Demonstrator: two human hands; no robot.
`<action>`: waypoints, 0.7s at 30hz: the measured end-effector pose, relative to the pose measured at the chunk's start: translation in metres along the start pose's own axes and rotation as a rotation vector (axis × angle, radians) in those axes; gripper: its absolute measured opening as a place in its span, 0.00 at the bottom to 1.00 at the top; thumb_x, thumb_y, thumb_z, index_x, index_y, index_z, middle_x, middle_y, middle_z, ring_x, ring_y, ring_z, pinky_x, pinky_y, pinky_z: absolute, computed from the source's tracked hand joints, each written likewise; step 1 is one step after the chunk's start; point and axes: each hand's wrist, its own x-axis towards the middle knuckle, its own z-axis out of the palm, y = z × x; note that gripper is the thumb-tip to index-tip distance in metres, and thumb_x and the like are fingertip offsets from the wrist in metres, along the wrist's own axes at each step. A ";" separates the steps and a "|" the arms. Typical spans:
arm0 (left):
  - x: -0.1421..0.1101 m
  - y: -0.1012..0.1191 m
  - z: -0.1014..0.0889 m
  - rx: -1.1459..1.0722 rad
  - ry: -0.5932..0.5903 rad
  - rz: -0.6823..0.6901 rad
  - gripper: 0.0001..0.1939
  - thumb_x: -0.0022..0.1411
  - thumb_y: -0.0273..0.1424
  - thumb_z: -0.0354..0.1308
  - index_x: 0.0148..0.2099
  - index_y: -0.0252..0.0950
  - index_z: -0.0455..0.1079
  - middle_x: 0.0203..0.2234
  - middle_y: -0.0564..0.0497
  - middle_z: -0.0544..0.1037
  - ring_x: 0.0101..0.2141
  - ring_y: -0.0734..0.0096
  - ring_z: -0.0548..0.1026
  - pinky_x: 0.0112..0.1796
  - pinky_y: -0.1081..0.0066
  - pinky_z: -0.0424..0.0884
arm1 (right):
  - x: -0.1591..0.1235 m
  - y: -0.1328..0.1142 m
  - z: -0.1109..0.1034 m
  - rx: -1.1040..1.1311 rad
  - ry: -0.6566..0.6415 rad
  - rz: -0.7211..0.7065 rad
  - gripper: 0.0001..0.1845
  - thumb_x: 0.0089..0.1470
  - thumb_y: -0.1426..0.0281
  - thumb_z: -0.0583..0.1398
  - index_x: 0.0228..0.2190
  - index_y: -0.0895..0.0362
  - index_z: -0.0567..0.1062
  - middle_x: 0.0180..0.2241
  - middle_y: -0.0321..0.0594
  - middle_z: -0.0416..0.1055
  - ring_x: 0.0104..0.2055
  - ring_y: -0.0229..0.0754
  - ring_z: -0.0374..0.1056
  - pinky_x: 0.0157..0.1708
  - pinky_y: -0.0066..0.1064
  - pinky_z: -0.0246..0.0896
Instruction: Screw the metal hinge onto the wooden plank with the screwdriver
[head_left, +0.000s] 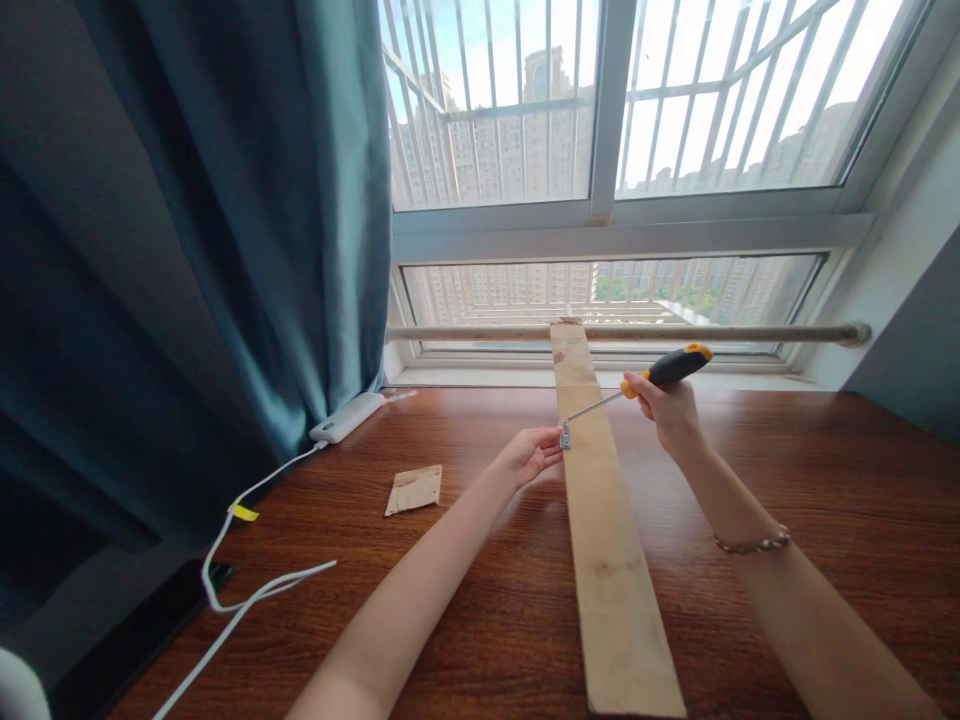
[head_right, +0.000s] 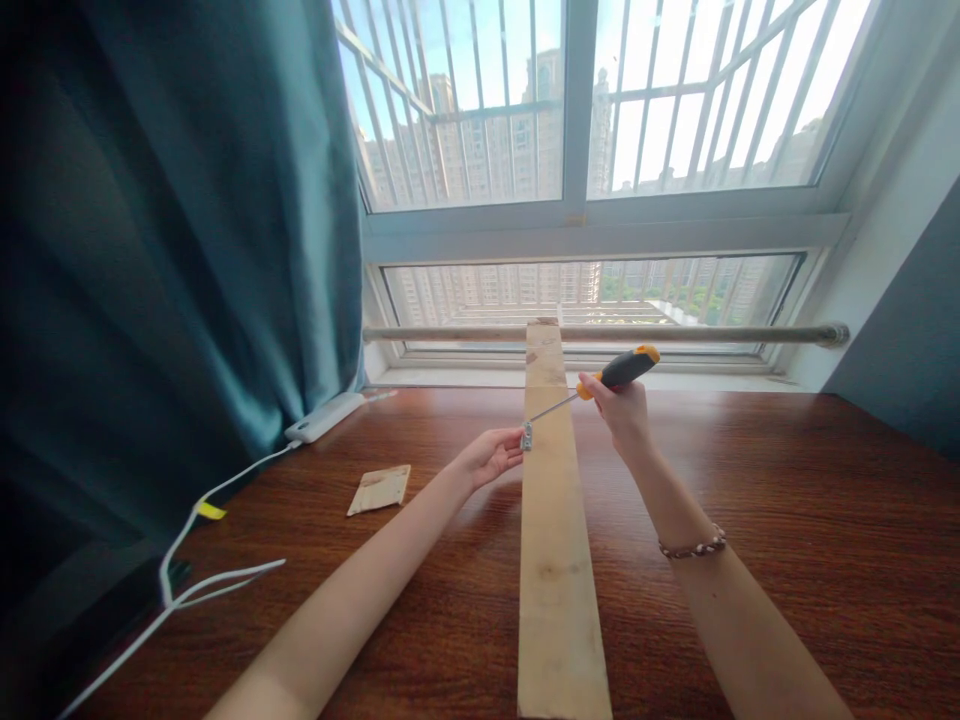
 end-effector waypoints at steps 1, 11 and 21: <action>0.000 0.000 0.000 -0.007 0.011 -0.006 0.05 0.57 0.21 0.56 0.36 0.26 0.72 0.29 0.43 0.78 0.31 0.71 0.76 0.40 0.71 0.70 | -0.001 0.001 0.000 -0.020 -0.001 -0.007 0.19 0.36 0.61 0.67 0.18 0.58 0.64 0.11 0.28 0.54 0.13 0.26 0.45 0.13 0.24 0.36; 0.000 -0.002 0.000 0.015 0.028 -0.011 0.05 0.57 0.24 0.57 0.35 0.28 0.73 0.29 0.43 0.79 0.31 0.70 0.76 0.39 0.71 0.70 | -0.005 -0.006 -0.002 -0.129 -0.043 -0.020 0.19 0.35 0.59 0.68 0.20 0.62 0.71 0.13 0.32 0.58 0.16 0.28 0.50 0.14 0.23 0.39; -0.003 -0.001 0.002 0.073 0.015 0.017 0.05 0.53 0.23 0.59 0.35 0.29 0.74 0.31 0.42 0.79 0.31 0.70 0.76 0.37 0.72 0.71 | -0.018 -0.034 -0.005 -0.146 -0.206 0.087 0.19 0.34 0.63 0.68 0.26 0.65 0.76 0.15 0.35 0.64 0.14 0.25 0.44 0.13 0.23 0.33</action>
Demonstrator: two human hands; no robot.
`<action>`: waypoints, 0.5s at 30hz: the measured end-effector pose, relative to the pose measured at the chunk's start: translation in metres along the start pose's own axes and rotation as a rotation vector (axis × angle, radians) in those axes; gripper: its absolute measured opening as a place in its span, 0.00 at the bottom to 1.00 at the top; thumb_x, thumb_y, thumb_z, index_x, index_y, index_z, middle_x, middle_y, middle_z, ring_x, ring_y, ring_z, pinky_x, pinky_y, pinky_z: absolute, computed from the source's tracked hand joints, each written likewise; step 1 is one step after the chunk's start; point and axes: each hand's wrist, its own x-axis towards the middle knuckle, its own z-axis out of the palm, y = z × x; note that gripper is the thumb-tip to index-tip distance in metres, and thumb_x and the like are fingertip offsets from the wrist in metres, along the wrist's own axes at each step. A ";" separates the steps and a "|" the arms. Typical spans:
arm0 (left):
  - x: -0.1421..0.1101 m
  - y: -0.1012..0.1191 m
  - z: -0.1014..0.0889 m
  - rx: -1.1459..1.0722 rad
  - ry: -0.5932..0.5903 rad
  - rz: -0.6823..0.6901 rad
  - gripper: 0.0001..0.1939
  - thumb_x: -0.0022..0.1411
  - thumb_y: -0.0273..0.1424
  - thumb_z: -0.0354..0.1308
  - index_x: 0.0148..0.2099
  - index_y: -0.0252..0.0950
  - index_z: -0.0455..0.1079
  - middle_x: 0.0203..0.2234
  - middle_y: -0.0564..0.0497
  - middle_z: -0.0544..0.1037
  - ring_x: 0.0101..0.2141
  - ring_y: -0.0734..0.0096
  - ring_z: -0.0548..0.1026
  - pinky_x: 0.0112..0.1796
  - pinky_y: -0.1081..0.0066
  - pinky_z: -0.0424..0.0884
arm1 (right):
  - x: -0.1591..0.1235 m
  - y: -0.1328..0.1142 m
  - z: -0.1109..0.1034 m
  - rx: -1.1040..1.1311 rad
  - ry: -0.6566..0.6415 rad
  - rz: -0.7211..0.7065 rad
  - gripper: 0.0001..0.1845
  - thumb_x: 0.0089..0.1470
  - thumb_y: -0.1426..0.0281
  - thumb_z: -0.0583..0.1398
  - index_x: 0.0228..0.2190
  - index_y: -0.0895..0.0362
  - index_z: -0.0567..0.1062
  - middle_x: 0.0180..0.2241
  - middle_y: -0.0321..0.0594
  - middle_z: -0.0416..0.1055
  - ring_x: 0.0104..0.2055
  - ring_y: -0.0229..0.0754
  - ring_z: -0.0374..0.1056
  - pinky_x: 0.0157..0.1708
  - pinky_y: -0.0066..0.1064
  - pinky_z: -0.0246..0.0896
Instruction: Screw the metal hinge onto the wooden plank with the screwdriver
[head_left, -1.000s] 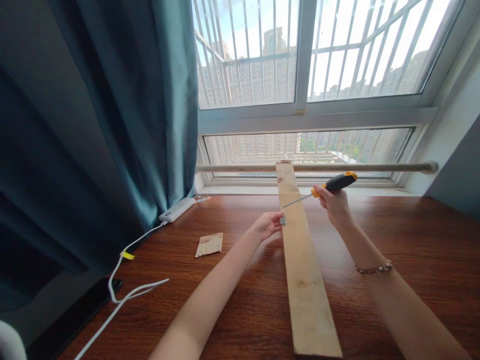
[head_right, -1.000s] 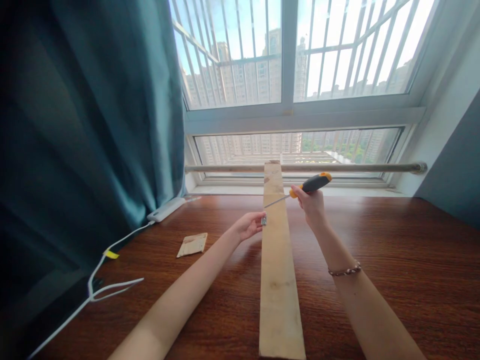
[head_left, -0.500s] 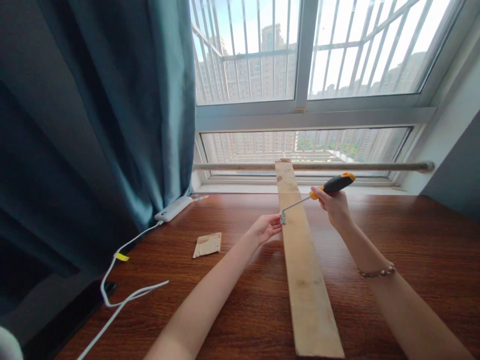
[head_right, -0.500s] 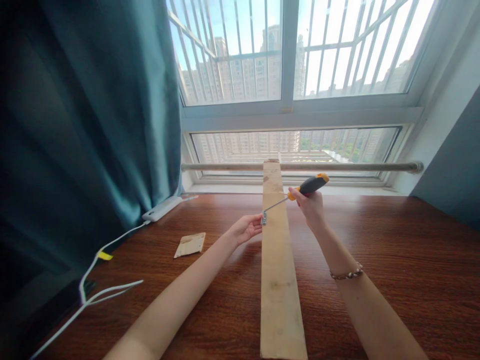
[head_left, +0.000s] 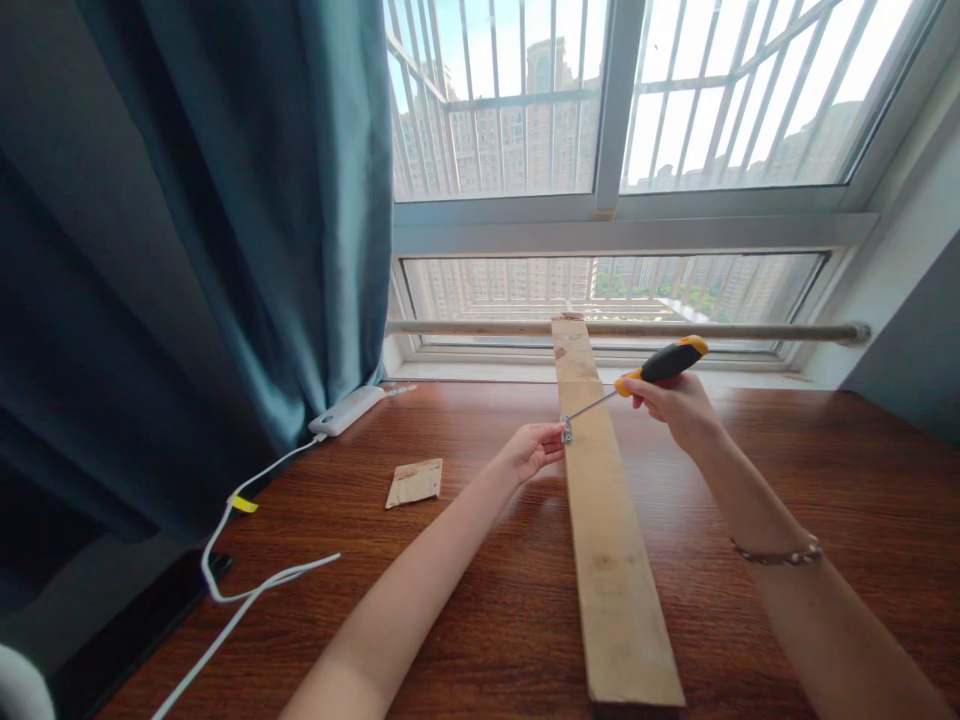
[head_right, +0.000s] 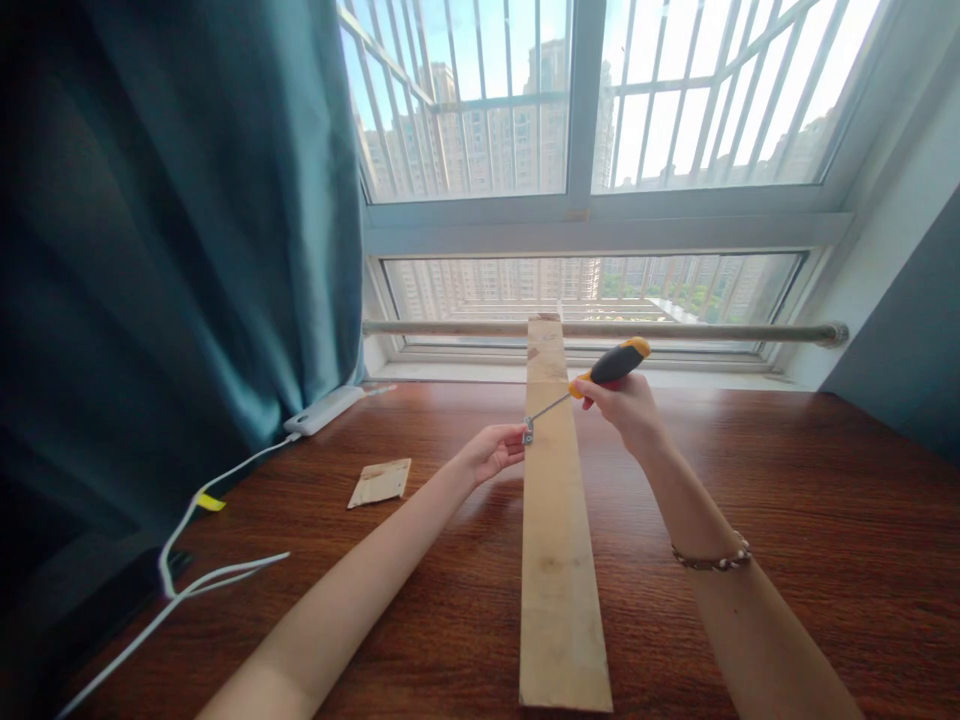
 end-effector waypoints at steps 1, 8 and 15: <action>0.000 0.000 0.000 0.002 0.003 0.002 0.05 0.53 0.23 0.59 0.34 0.29 0.74 0.31 0.42 0.79 0.31 0.70 0.76 0.37 0.72 0.71 | 0.000 0.000 0.001 0.013 0.022 -0.012 0.18 0.34 0.63 0.68 0.25 0.65 0.76 0.15 0.35 0.64 0.14 0.25 0.44 0.13 0.23 0.33; -0.002 0.000 0.001 0.003 0.005 0.010 0.04 0.50 0.22 0.61 0.32 0.29 0.74 0.30 0.43 0.79 0.31 0.69 0.76 0.38 0.70 0.70 | 0.000 0.001 0.002 0.001 0.058 -0.041 0.18 0.34 0.63 0.68 0.25 0.65 0.76 0.16 0.37 0.66 0.15 0.25 0.46 0.13 0.23 0.34; -0.001 -0.001 0.000 0.013 -0.008 0.013 0.06 0.51 0.23 0.61 0.34 0.29 0.74 0.32 0.43 0.79 0.31 0.71 0.76 0.39 0.70 0.70 | -0.002 -0.001 0.002 -0.048 0.048 -0.069 0.17 0.35 0.61 0.67 0.22 0.64 0.75 0.17 0.39 0.68 0.14 0.28 0.50 0.13 0.25 0.38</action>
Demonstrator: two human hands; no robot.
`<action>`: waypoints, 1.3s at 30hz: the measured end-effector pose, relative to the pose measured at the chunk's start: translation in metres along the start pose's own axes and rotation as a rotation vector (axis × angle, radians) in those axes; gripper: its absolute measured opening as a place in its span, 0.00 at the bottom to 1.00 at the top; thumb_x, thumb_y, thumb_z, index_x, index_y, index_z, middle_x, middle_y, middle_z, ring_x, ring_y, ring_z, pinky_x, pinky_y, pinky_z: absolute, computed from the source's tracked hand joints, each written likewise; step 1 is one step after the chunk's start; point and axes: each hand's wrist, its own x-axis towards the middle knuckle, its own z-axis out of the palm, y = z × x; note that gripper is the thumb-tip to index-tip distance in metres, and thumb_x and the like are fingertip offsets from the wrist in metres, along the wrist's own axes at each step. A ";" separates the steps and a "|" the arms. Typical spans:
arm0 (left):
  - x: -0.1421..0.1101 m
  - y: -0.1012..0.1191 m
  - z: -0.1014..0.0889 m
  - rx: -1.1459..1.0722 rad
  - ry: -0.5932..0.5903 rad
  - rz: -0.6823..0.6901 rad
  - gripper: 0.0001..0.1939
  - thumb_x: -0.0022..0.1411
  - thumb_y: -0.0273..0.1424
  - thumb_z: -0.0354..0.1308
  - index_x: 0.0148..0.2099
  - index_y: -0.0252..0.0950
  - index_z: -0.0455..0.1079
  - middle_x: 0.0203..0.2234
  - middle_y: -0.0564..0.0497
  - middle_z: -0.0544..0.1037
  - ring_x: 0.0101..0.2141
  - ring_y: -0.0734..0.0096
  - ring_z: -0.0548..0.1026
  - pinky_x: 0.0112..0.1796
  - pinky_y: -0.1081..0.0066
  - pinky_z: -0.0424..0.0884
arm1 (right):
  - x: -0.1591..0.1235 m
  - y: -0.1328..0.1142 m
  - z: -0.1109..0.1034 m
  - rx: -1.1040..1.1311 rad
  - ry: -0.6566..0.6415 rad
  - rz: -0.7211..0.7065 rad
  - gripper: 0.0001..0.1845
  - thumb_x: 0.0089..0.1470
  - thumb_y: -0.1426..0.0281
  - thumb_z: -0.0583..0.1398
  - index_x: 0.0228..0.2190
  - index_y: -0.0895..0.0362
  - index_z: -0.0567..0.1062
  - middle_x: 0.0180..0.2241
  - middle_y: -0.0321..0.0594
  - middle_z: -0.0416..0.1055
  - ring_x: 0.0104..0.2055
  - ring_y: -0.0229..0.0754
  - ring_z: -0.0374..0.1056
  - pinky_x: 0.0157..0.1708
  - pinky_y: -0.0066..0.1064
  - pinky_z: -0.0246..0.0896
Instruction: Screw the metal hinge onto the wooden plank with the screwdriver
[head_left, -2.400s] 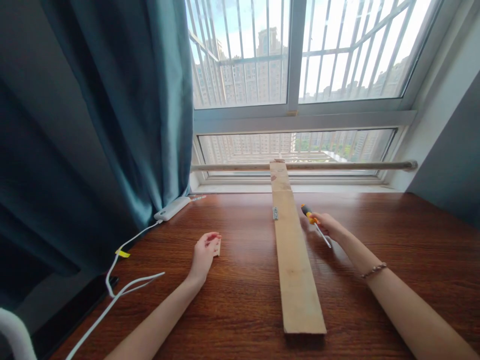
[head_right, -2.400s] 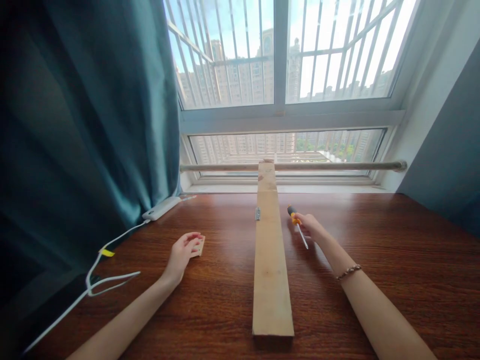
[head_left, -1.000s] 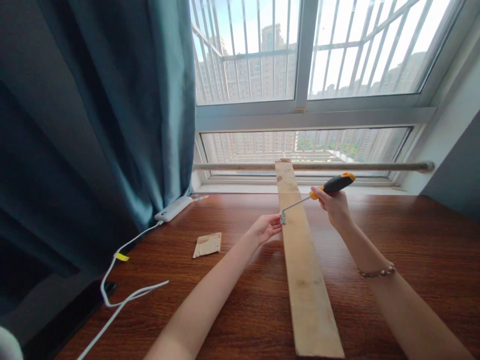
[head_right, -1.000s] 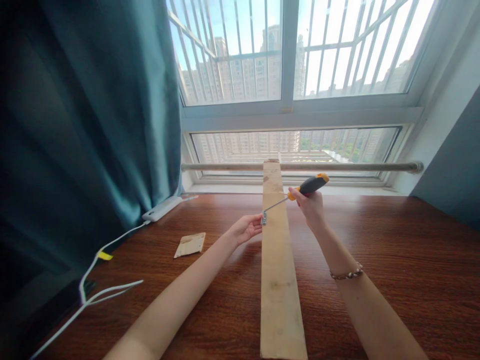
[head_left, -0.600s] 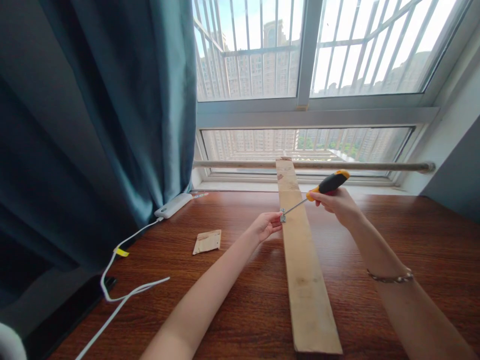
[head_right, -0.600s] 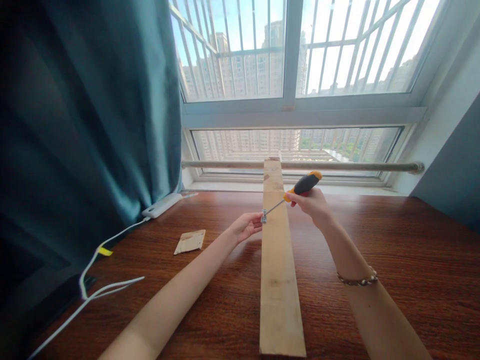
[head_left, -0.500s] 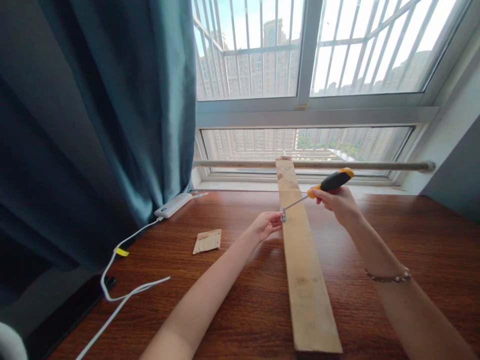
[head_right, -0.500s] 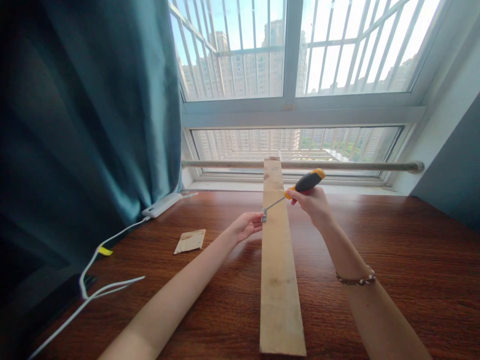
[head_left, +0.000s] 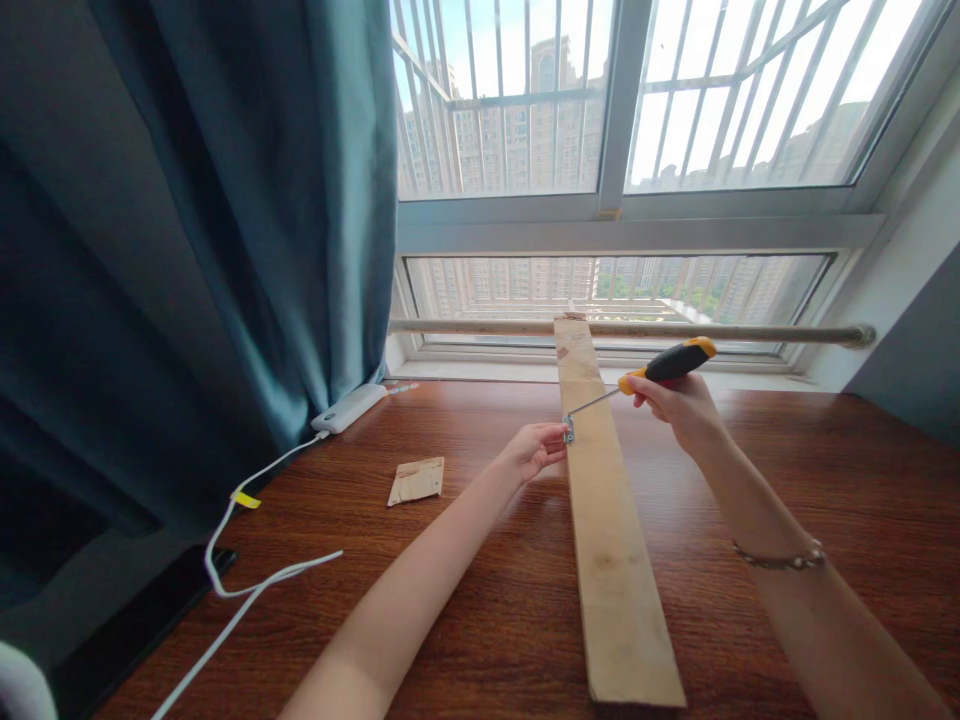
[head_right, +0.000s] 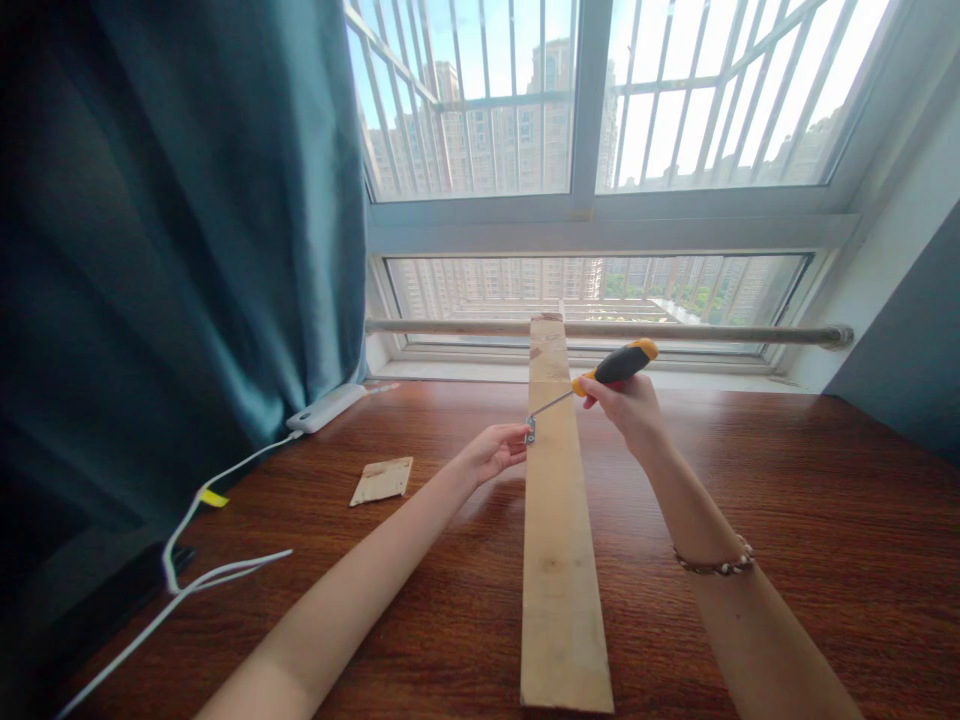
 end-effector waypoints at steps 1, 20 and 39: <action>0.000 0.000 0.000 0.001 -0.001 0.001 0.05 0.51 0.23 0.61 0.34 0.29 0.74 0.32 0.43 0.79 0.31 0.71 0.76 0.39 0.70 0.70 | 0.000 0.000 0.000 -0.001 -0.002 -0.003 0.17 0.35 0.61 0.67 0.22 0.64 0.76 0.17 0.39 0.68 0.15 0.28 0.51 0.13 0.25 0.38; 0.002 -0.002 -0.002 -0.007 -0.002 0.002 0.06 0.51 0.23 0.61 0.34 0.29 0.75 0.32 0.43 0.79 0.32 0.70 0.76 0.39 0.70 0.71 | -0.003 0.006 0.005 -0.376 0.223 -0.220 0.18 0.36 0.57 0.67 0.19 0.61 0.75 0.19 0.40 0.71 0.24 0.40 0.65 0.25 0.29 0.55; 0.002 -0.003 -0.002 -0.021 0.016 -0.002 0.05 0.51 0.24 0.62 0.34 0.30 0.74 0.31 0.45 0.79 0.31 0.72 0.76 0.37 0.72 0.70 | 0.001 -0.002 -0.003 -0.199 0.059 -0.037 0.17 0.35 0.60 0.67 0.23 0.62 0.77 0.18 0.41 0.72 0.18 0.34 0.61 0.17 0.25 0.49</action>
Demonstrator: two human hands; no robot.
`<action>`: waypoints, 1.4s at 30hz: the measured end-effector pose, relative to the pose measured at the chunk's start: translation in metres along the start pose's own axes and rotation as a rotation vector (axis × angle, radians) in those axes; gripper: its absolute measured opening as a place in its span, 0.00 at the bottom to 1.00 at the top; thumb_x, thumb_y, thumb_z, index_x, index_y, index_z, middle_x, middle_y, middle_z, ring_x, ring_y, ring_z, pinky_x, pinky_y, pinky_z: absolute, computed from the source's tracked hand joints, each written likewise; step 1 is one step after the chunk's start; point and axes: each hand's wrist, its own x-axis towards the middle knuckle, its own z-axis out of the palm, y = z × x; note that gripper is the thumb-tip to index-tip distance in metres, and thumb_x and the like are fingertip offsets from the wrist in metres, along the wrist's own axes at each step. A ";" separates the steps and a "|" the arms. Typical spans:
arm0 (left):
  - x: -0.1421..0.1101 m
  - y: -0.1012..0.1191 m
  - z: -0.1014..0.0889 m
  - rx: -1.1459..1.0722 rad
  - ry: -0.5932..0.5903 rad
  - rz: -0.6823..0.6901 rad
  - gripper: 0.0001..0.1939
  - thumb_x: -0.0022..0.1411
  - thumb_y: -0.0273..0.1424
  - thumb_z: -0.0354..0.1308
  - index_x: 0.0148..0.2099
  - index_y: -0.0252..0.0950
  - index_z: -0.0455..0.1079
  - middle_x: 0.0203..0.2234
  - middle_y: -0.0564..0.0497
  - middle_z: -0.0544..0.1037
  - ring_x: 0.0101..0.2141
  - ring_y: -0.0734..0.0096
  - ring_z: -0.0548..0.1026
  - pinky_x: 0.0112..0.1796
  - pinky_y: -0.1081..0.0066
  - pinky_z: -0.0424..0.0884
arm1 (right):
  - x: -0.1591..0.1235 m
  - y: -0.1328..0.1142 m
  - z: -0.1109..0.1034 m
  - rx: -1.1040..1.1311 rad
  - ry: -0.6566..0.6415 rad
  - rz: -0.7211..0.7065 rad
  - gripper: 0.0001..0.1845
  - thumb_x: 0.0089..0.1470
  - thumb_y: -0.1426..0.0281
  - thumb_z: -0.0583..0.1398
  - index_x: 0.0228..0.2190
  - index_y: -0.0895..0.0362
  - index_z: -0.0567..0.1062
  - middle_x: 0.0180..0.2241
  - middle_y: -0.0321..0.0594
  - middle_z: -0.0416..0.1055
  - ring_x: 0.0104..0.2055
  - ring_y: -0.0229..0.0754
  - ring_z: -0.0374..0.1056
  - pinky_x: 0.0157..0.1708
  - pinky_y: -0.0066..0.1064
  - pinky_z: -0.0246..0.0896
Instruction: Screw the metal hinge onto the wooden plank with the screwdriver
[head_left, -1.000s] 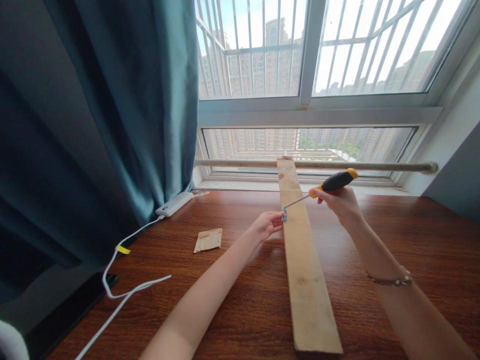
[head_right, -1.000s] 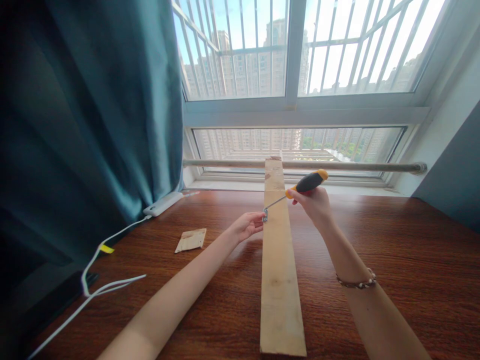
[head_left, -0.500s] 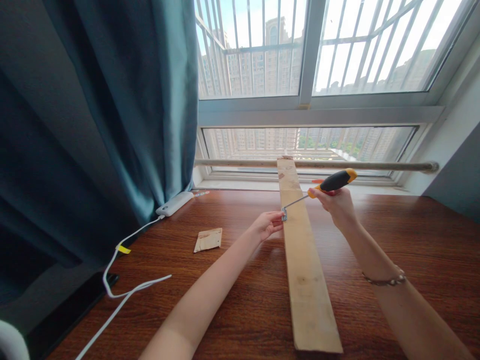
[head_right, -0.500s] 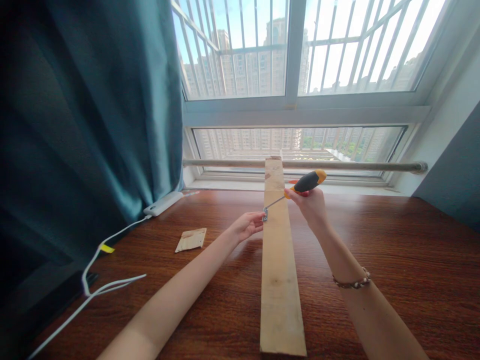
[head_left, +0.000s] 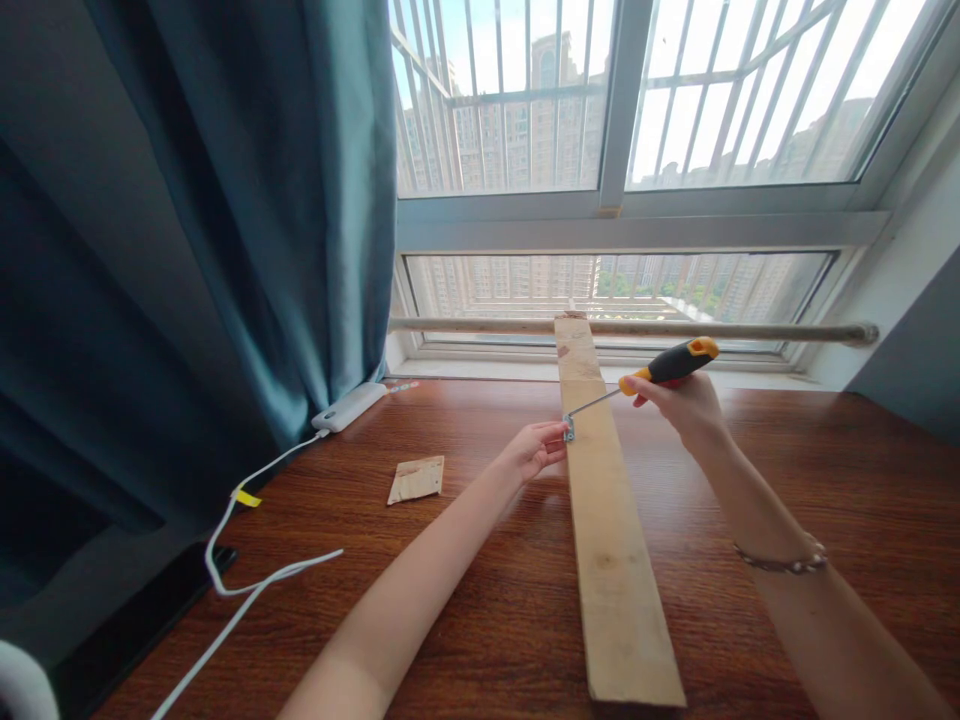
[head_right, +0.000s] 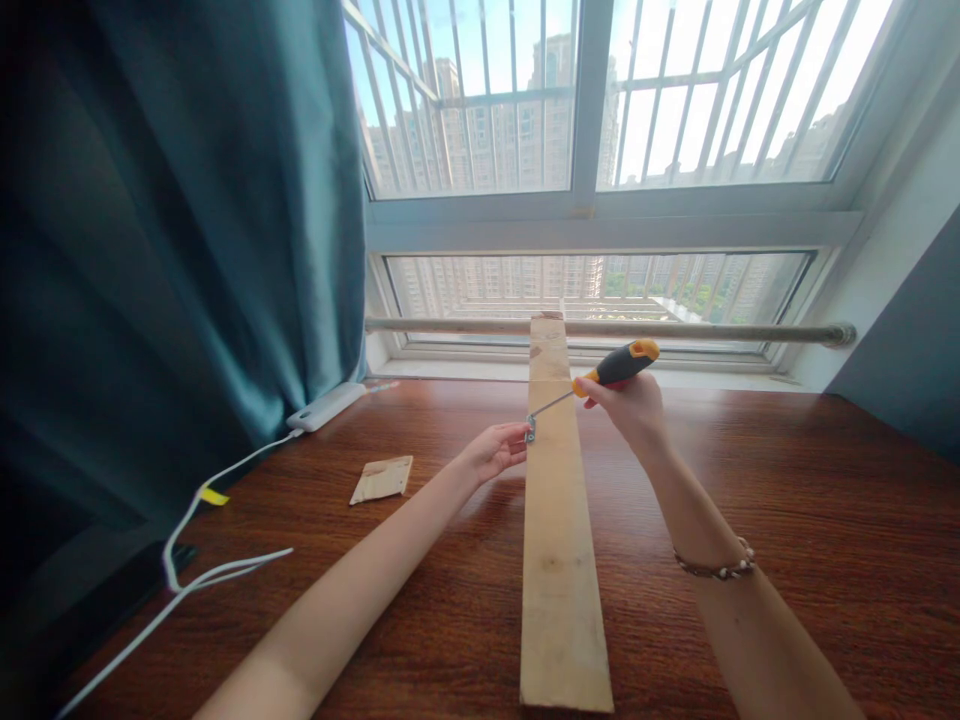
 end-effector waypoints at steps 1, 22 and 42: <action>0.000 0.000 0.000 0.000 0.003 0.000 0.04 0.52 0.24 0.62 0.34 0.31 0.74 0.31 0.45 0.79 0.31 0.72 0.76 0.37 0.72 0.70 | 0.000 0.001 0.003 -0.054 0.053 -0.019 0.17 0.36 0.59 0.67 0.22 0.62 0.77 0.18 0.41 0.72 0.20 0.37 0.65 0.19 0.26 0.53; 0.000 0.001 0.000 0.092 0.033 0.016 0.08 0.49 0.26 0.64 0.35 0.31 0.75 0.31 0.45 0.79 0.28 0.71 0.75 0.34 0.73 0.70 | -0.005 0.003 0.006 -0.033 0.002 -0.054 0.15 0.38 0.61 0.66 0.21 0.61 0.75 0.19 0.42 0.73 0.20 0.40 0.67 0.20 0.28 0.59; 0.004 -0.001 -0.006 0.094 0.016 0.039 0.13 0.46 0.29 0.67 0.36 0.31 0.75 0.33 0.43 0.79 0.28 0.71 0.76 0.36 0.69 0.71 | -0.017 -0.013 0.002 -0.118 -0.112 -0.086 0.12 0.38 0.64 0.65 0.19 0.60 0.73 0.14 0.36 0.66 0.18 0.36 0.62 0.20 0.27 0.55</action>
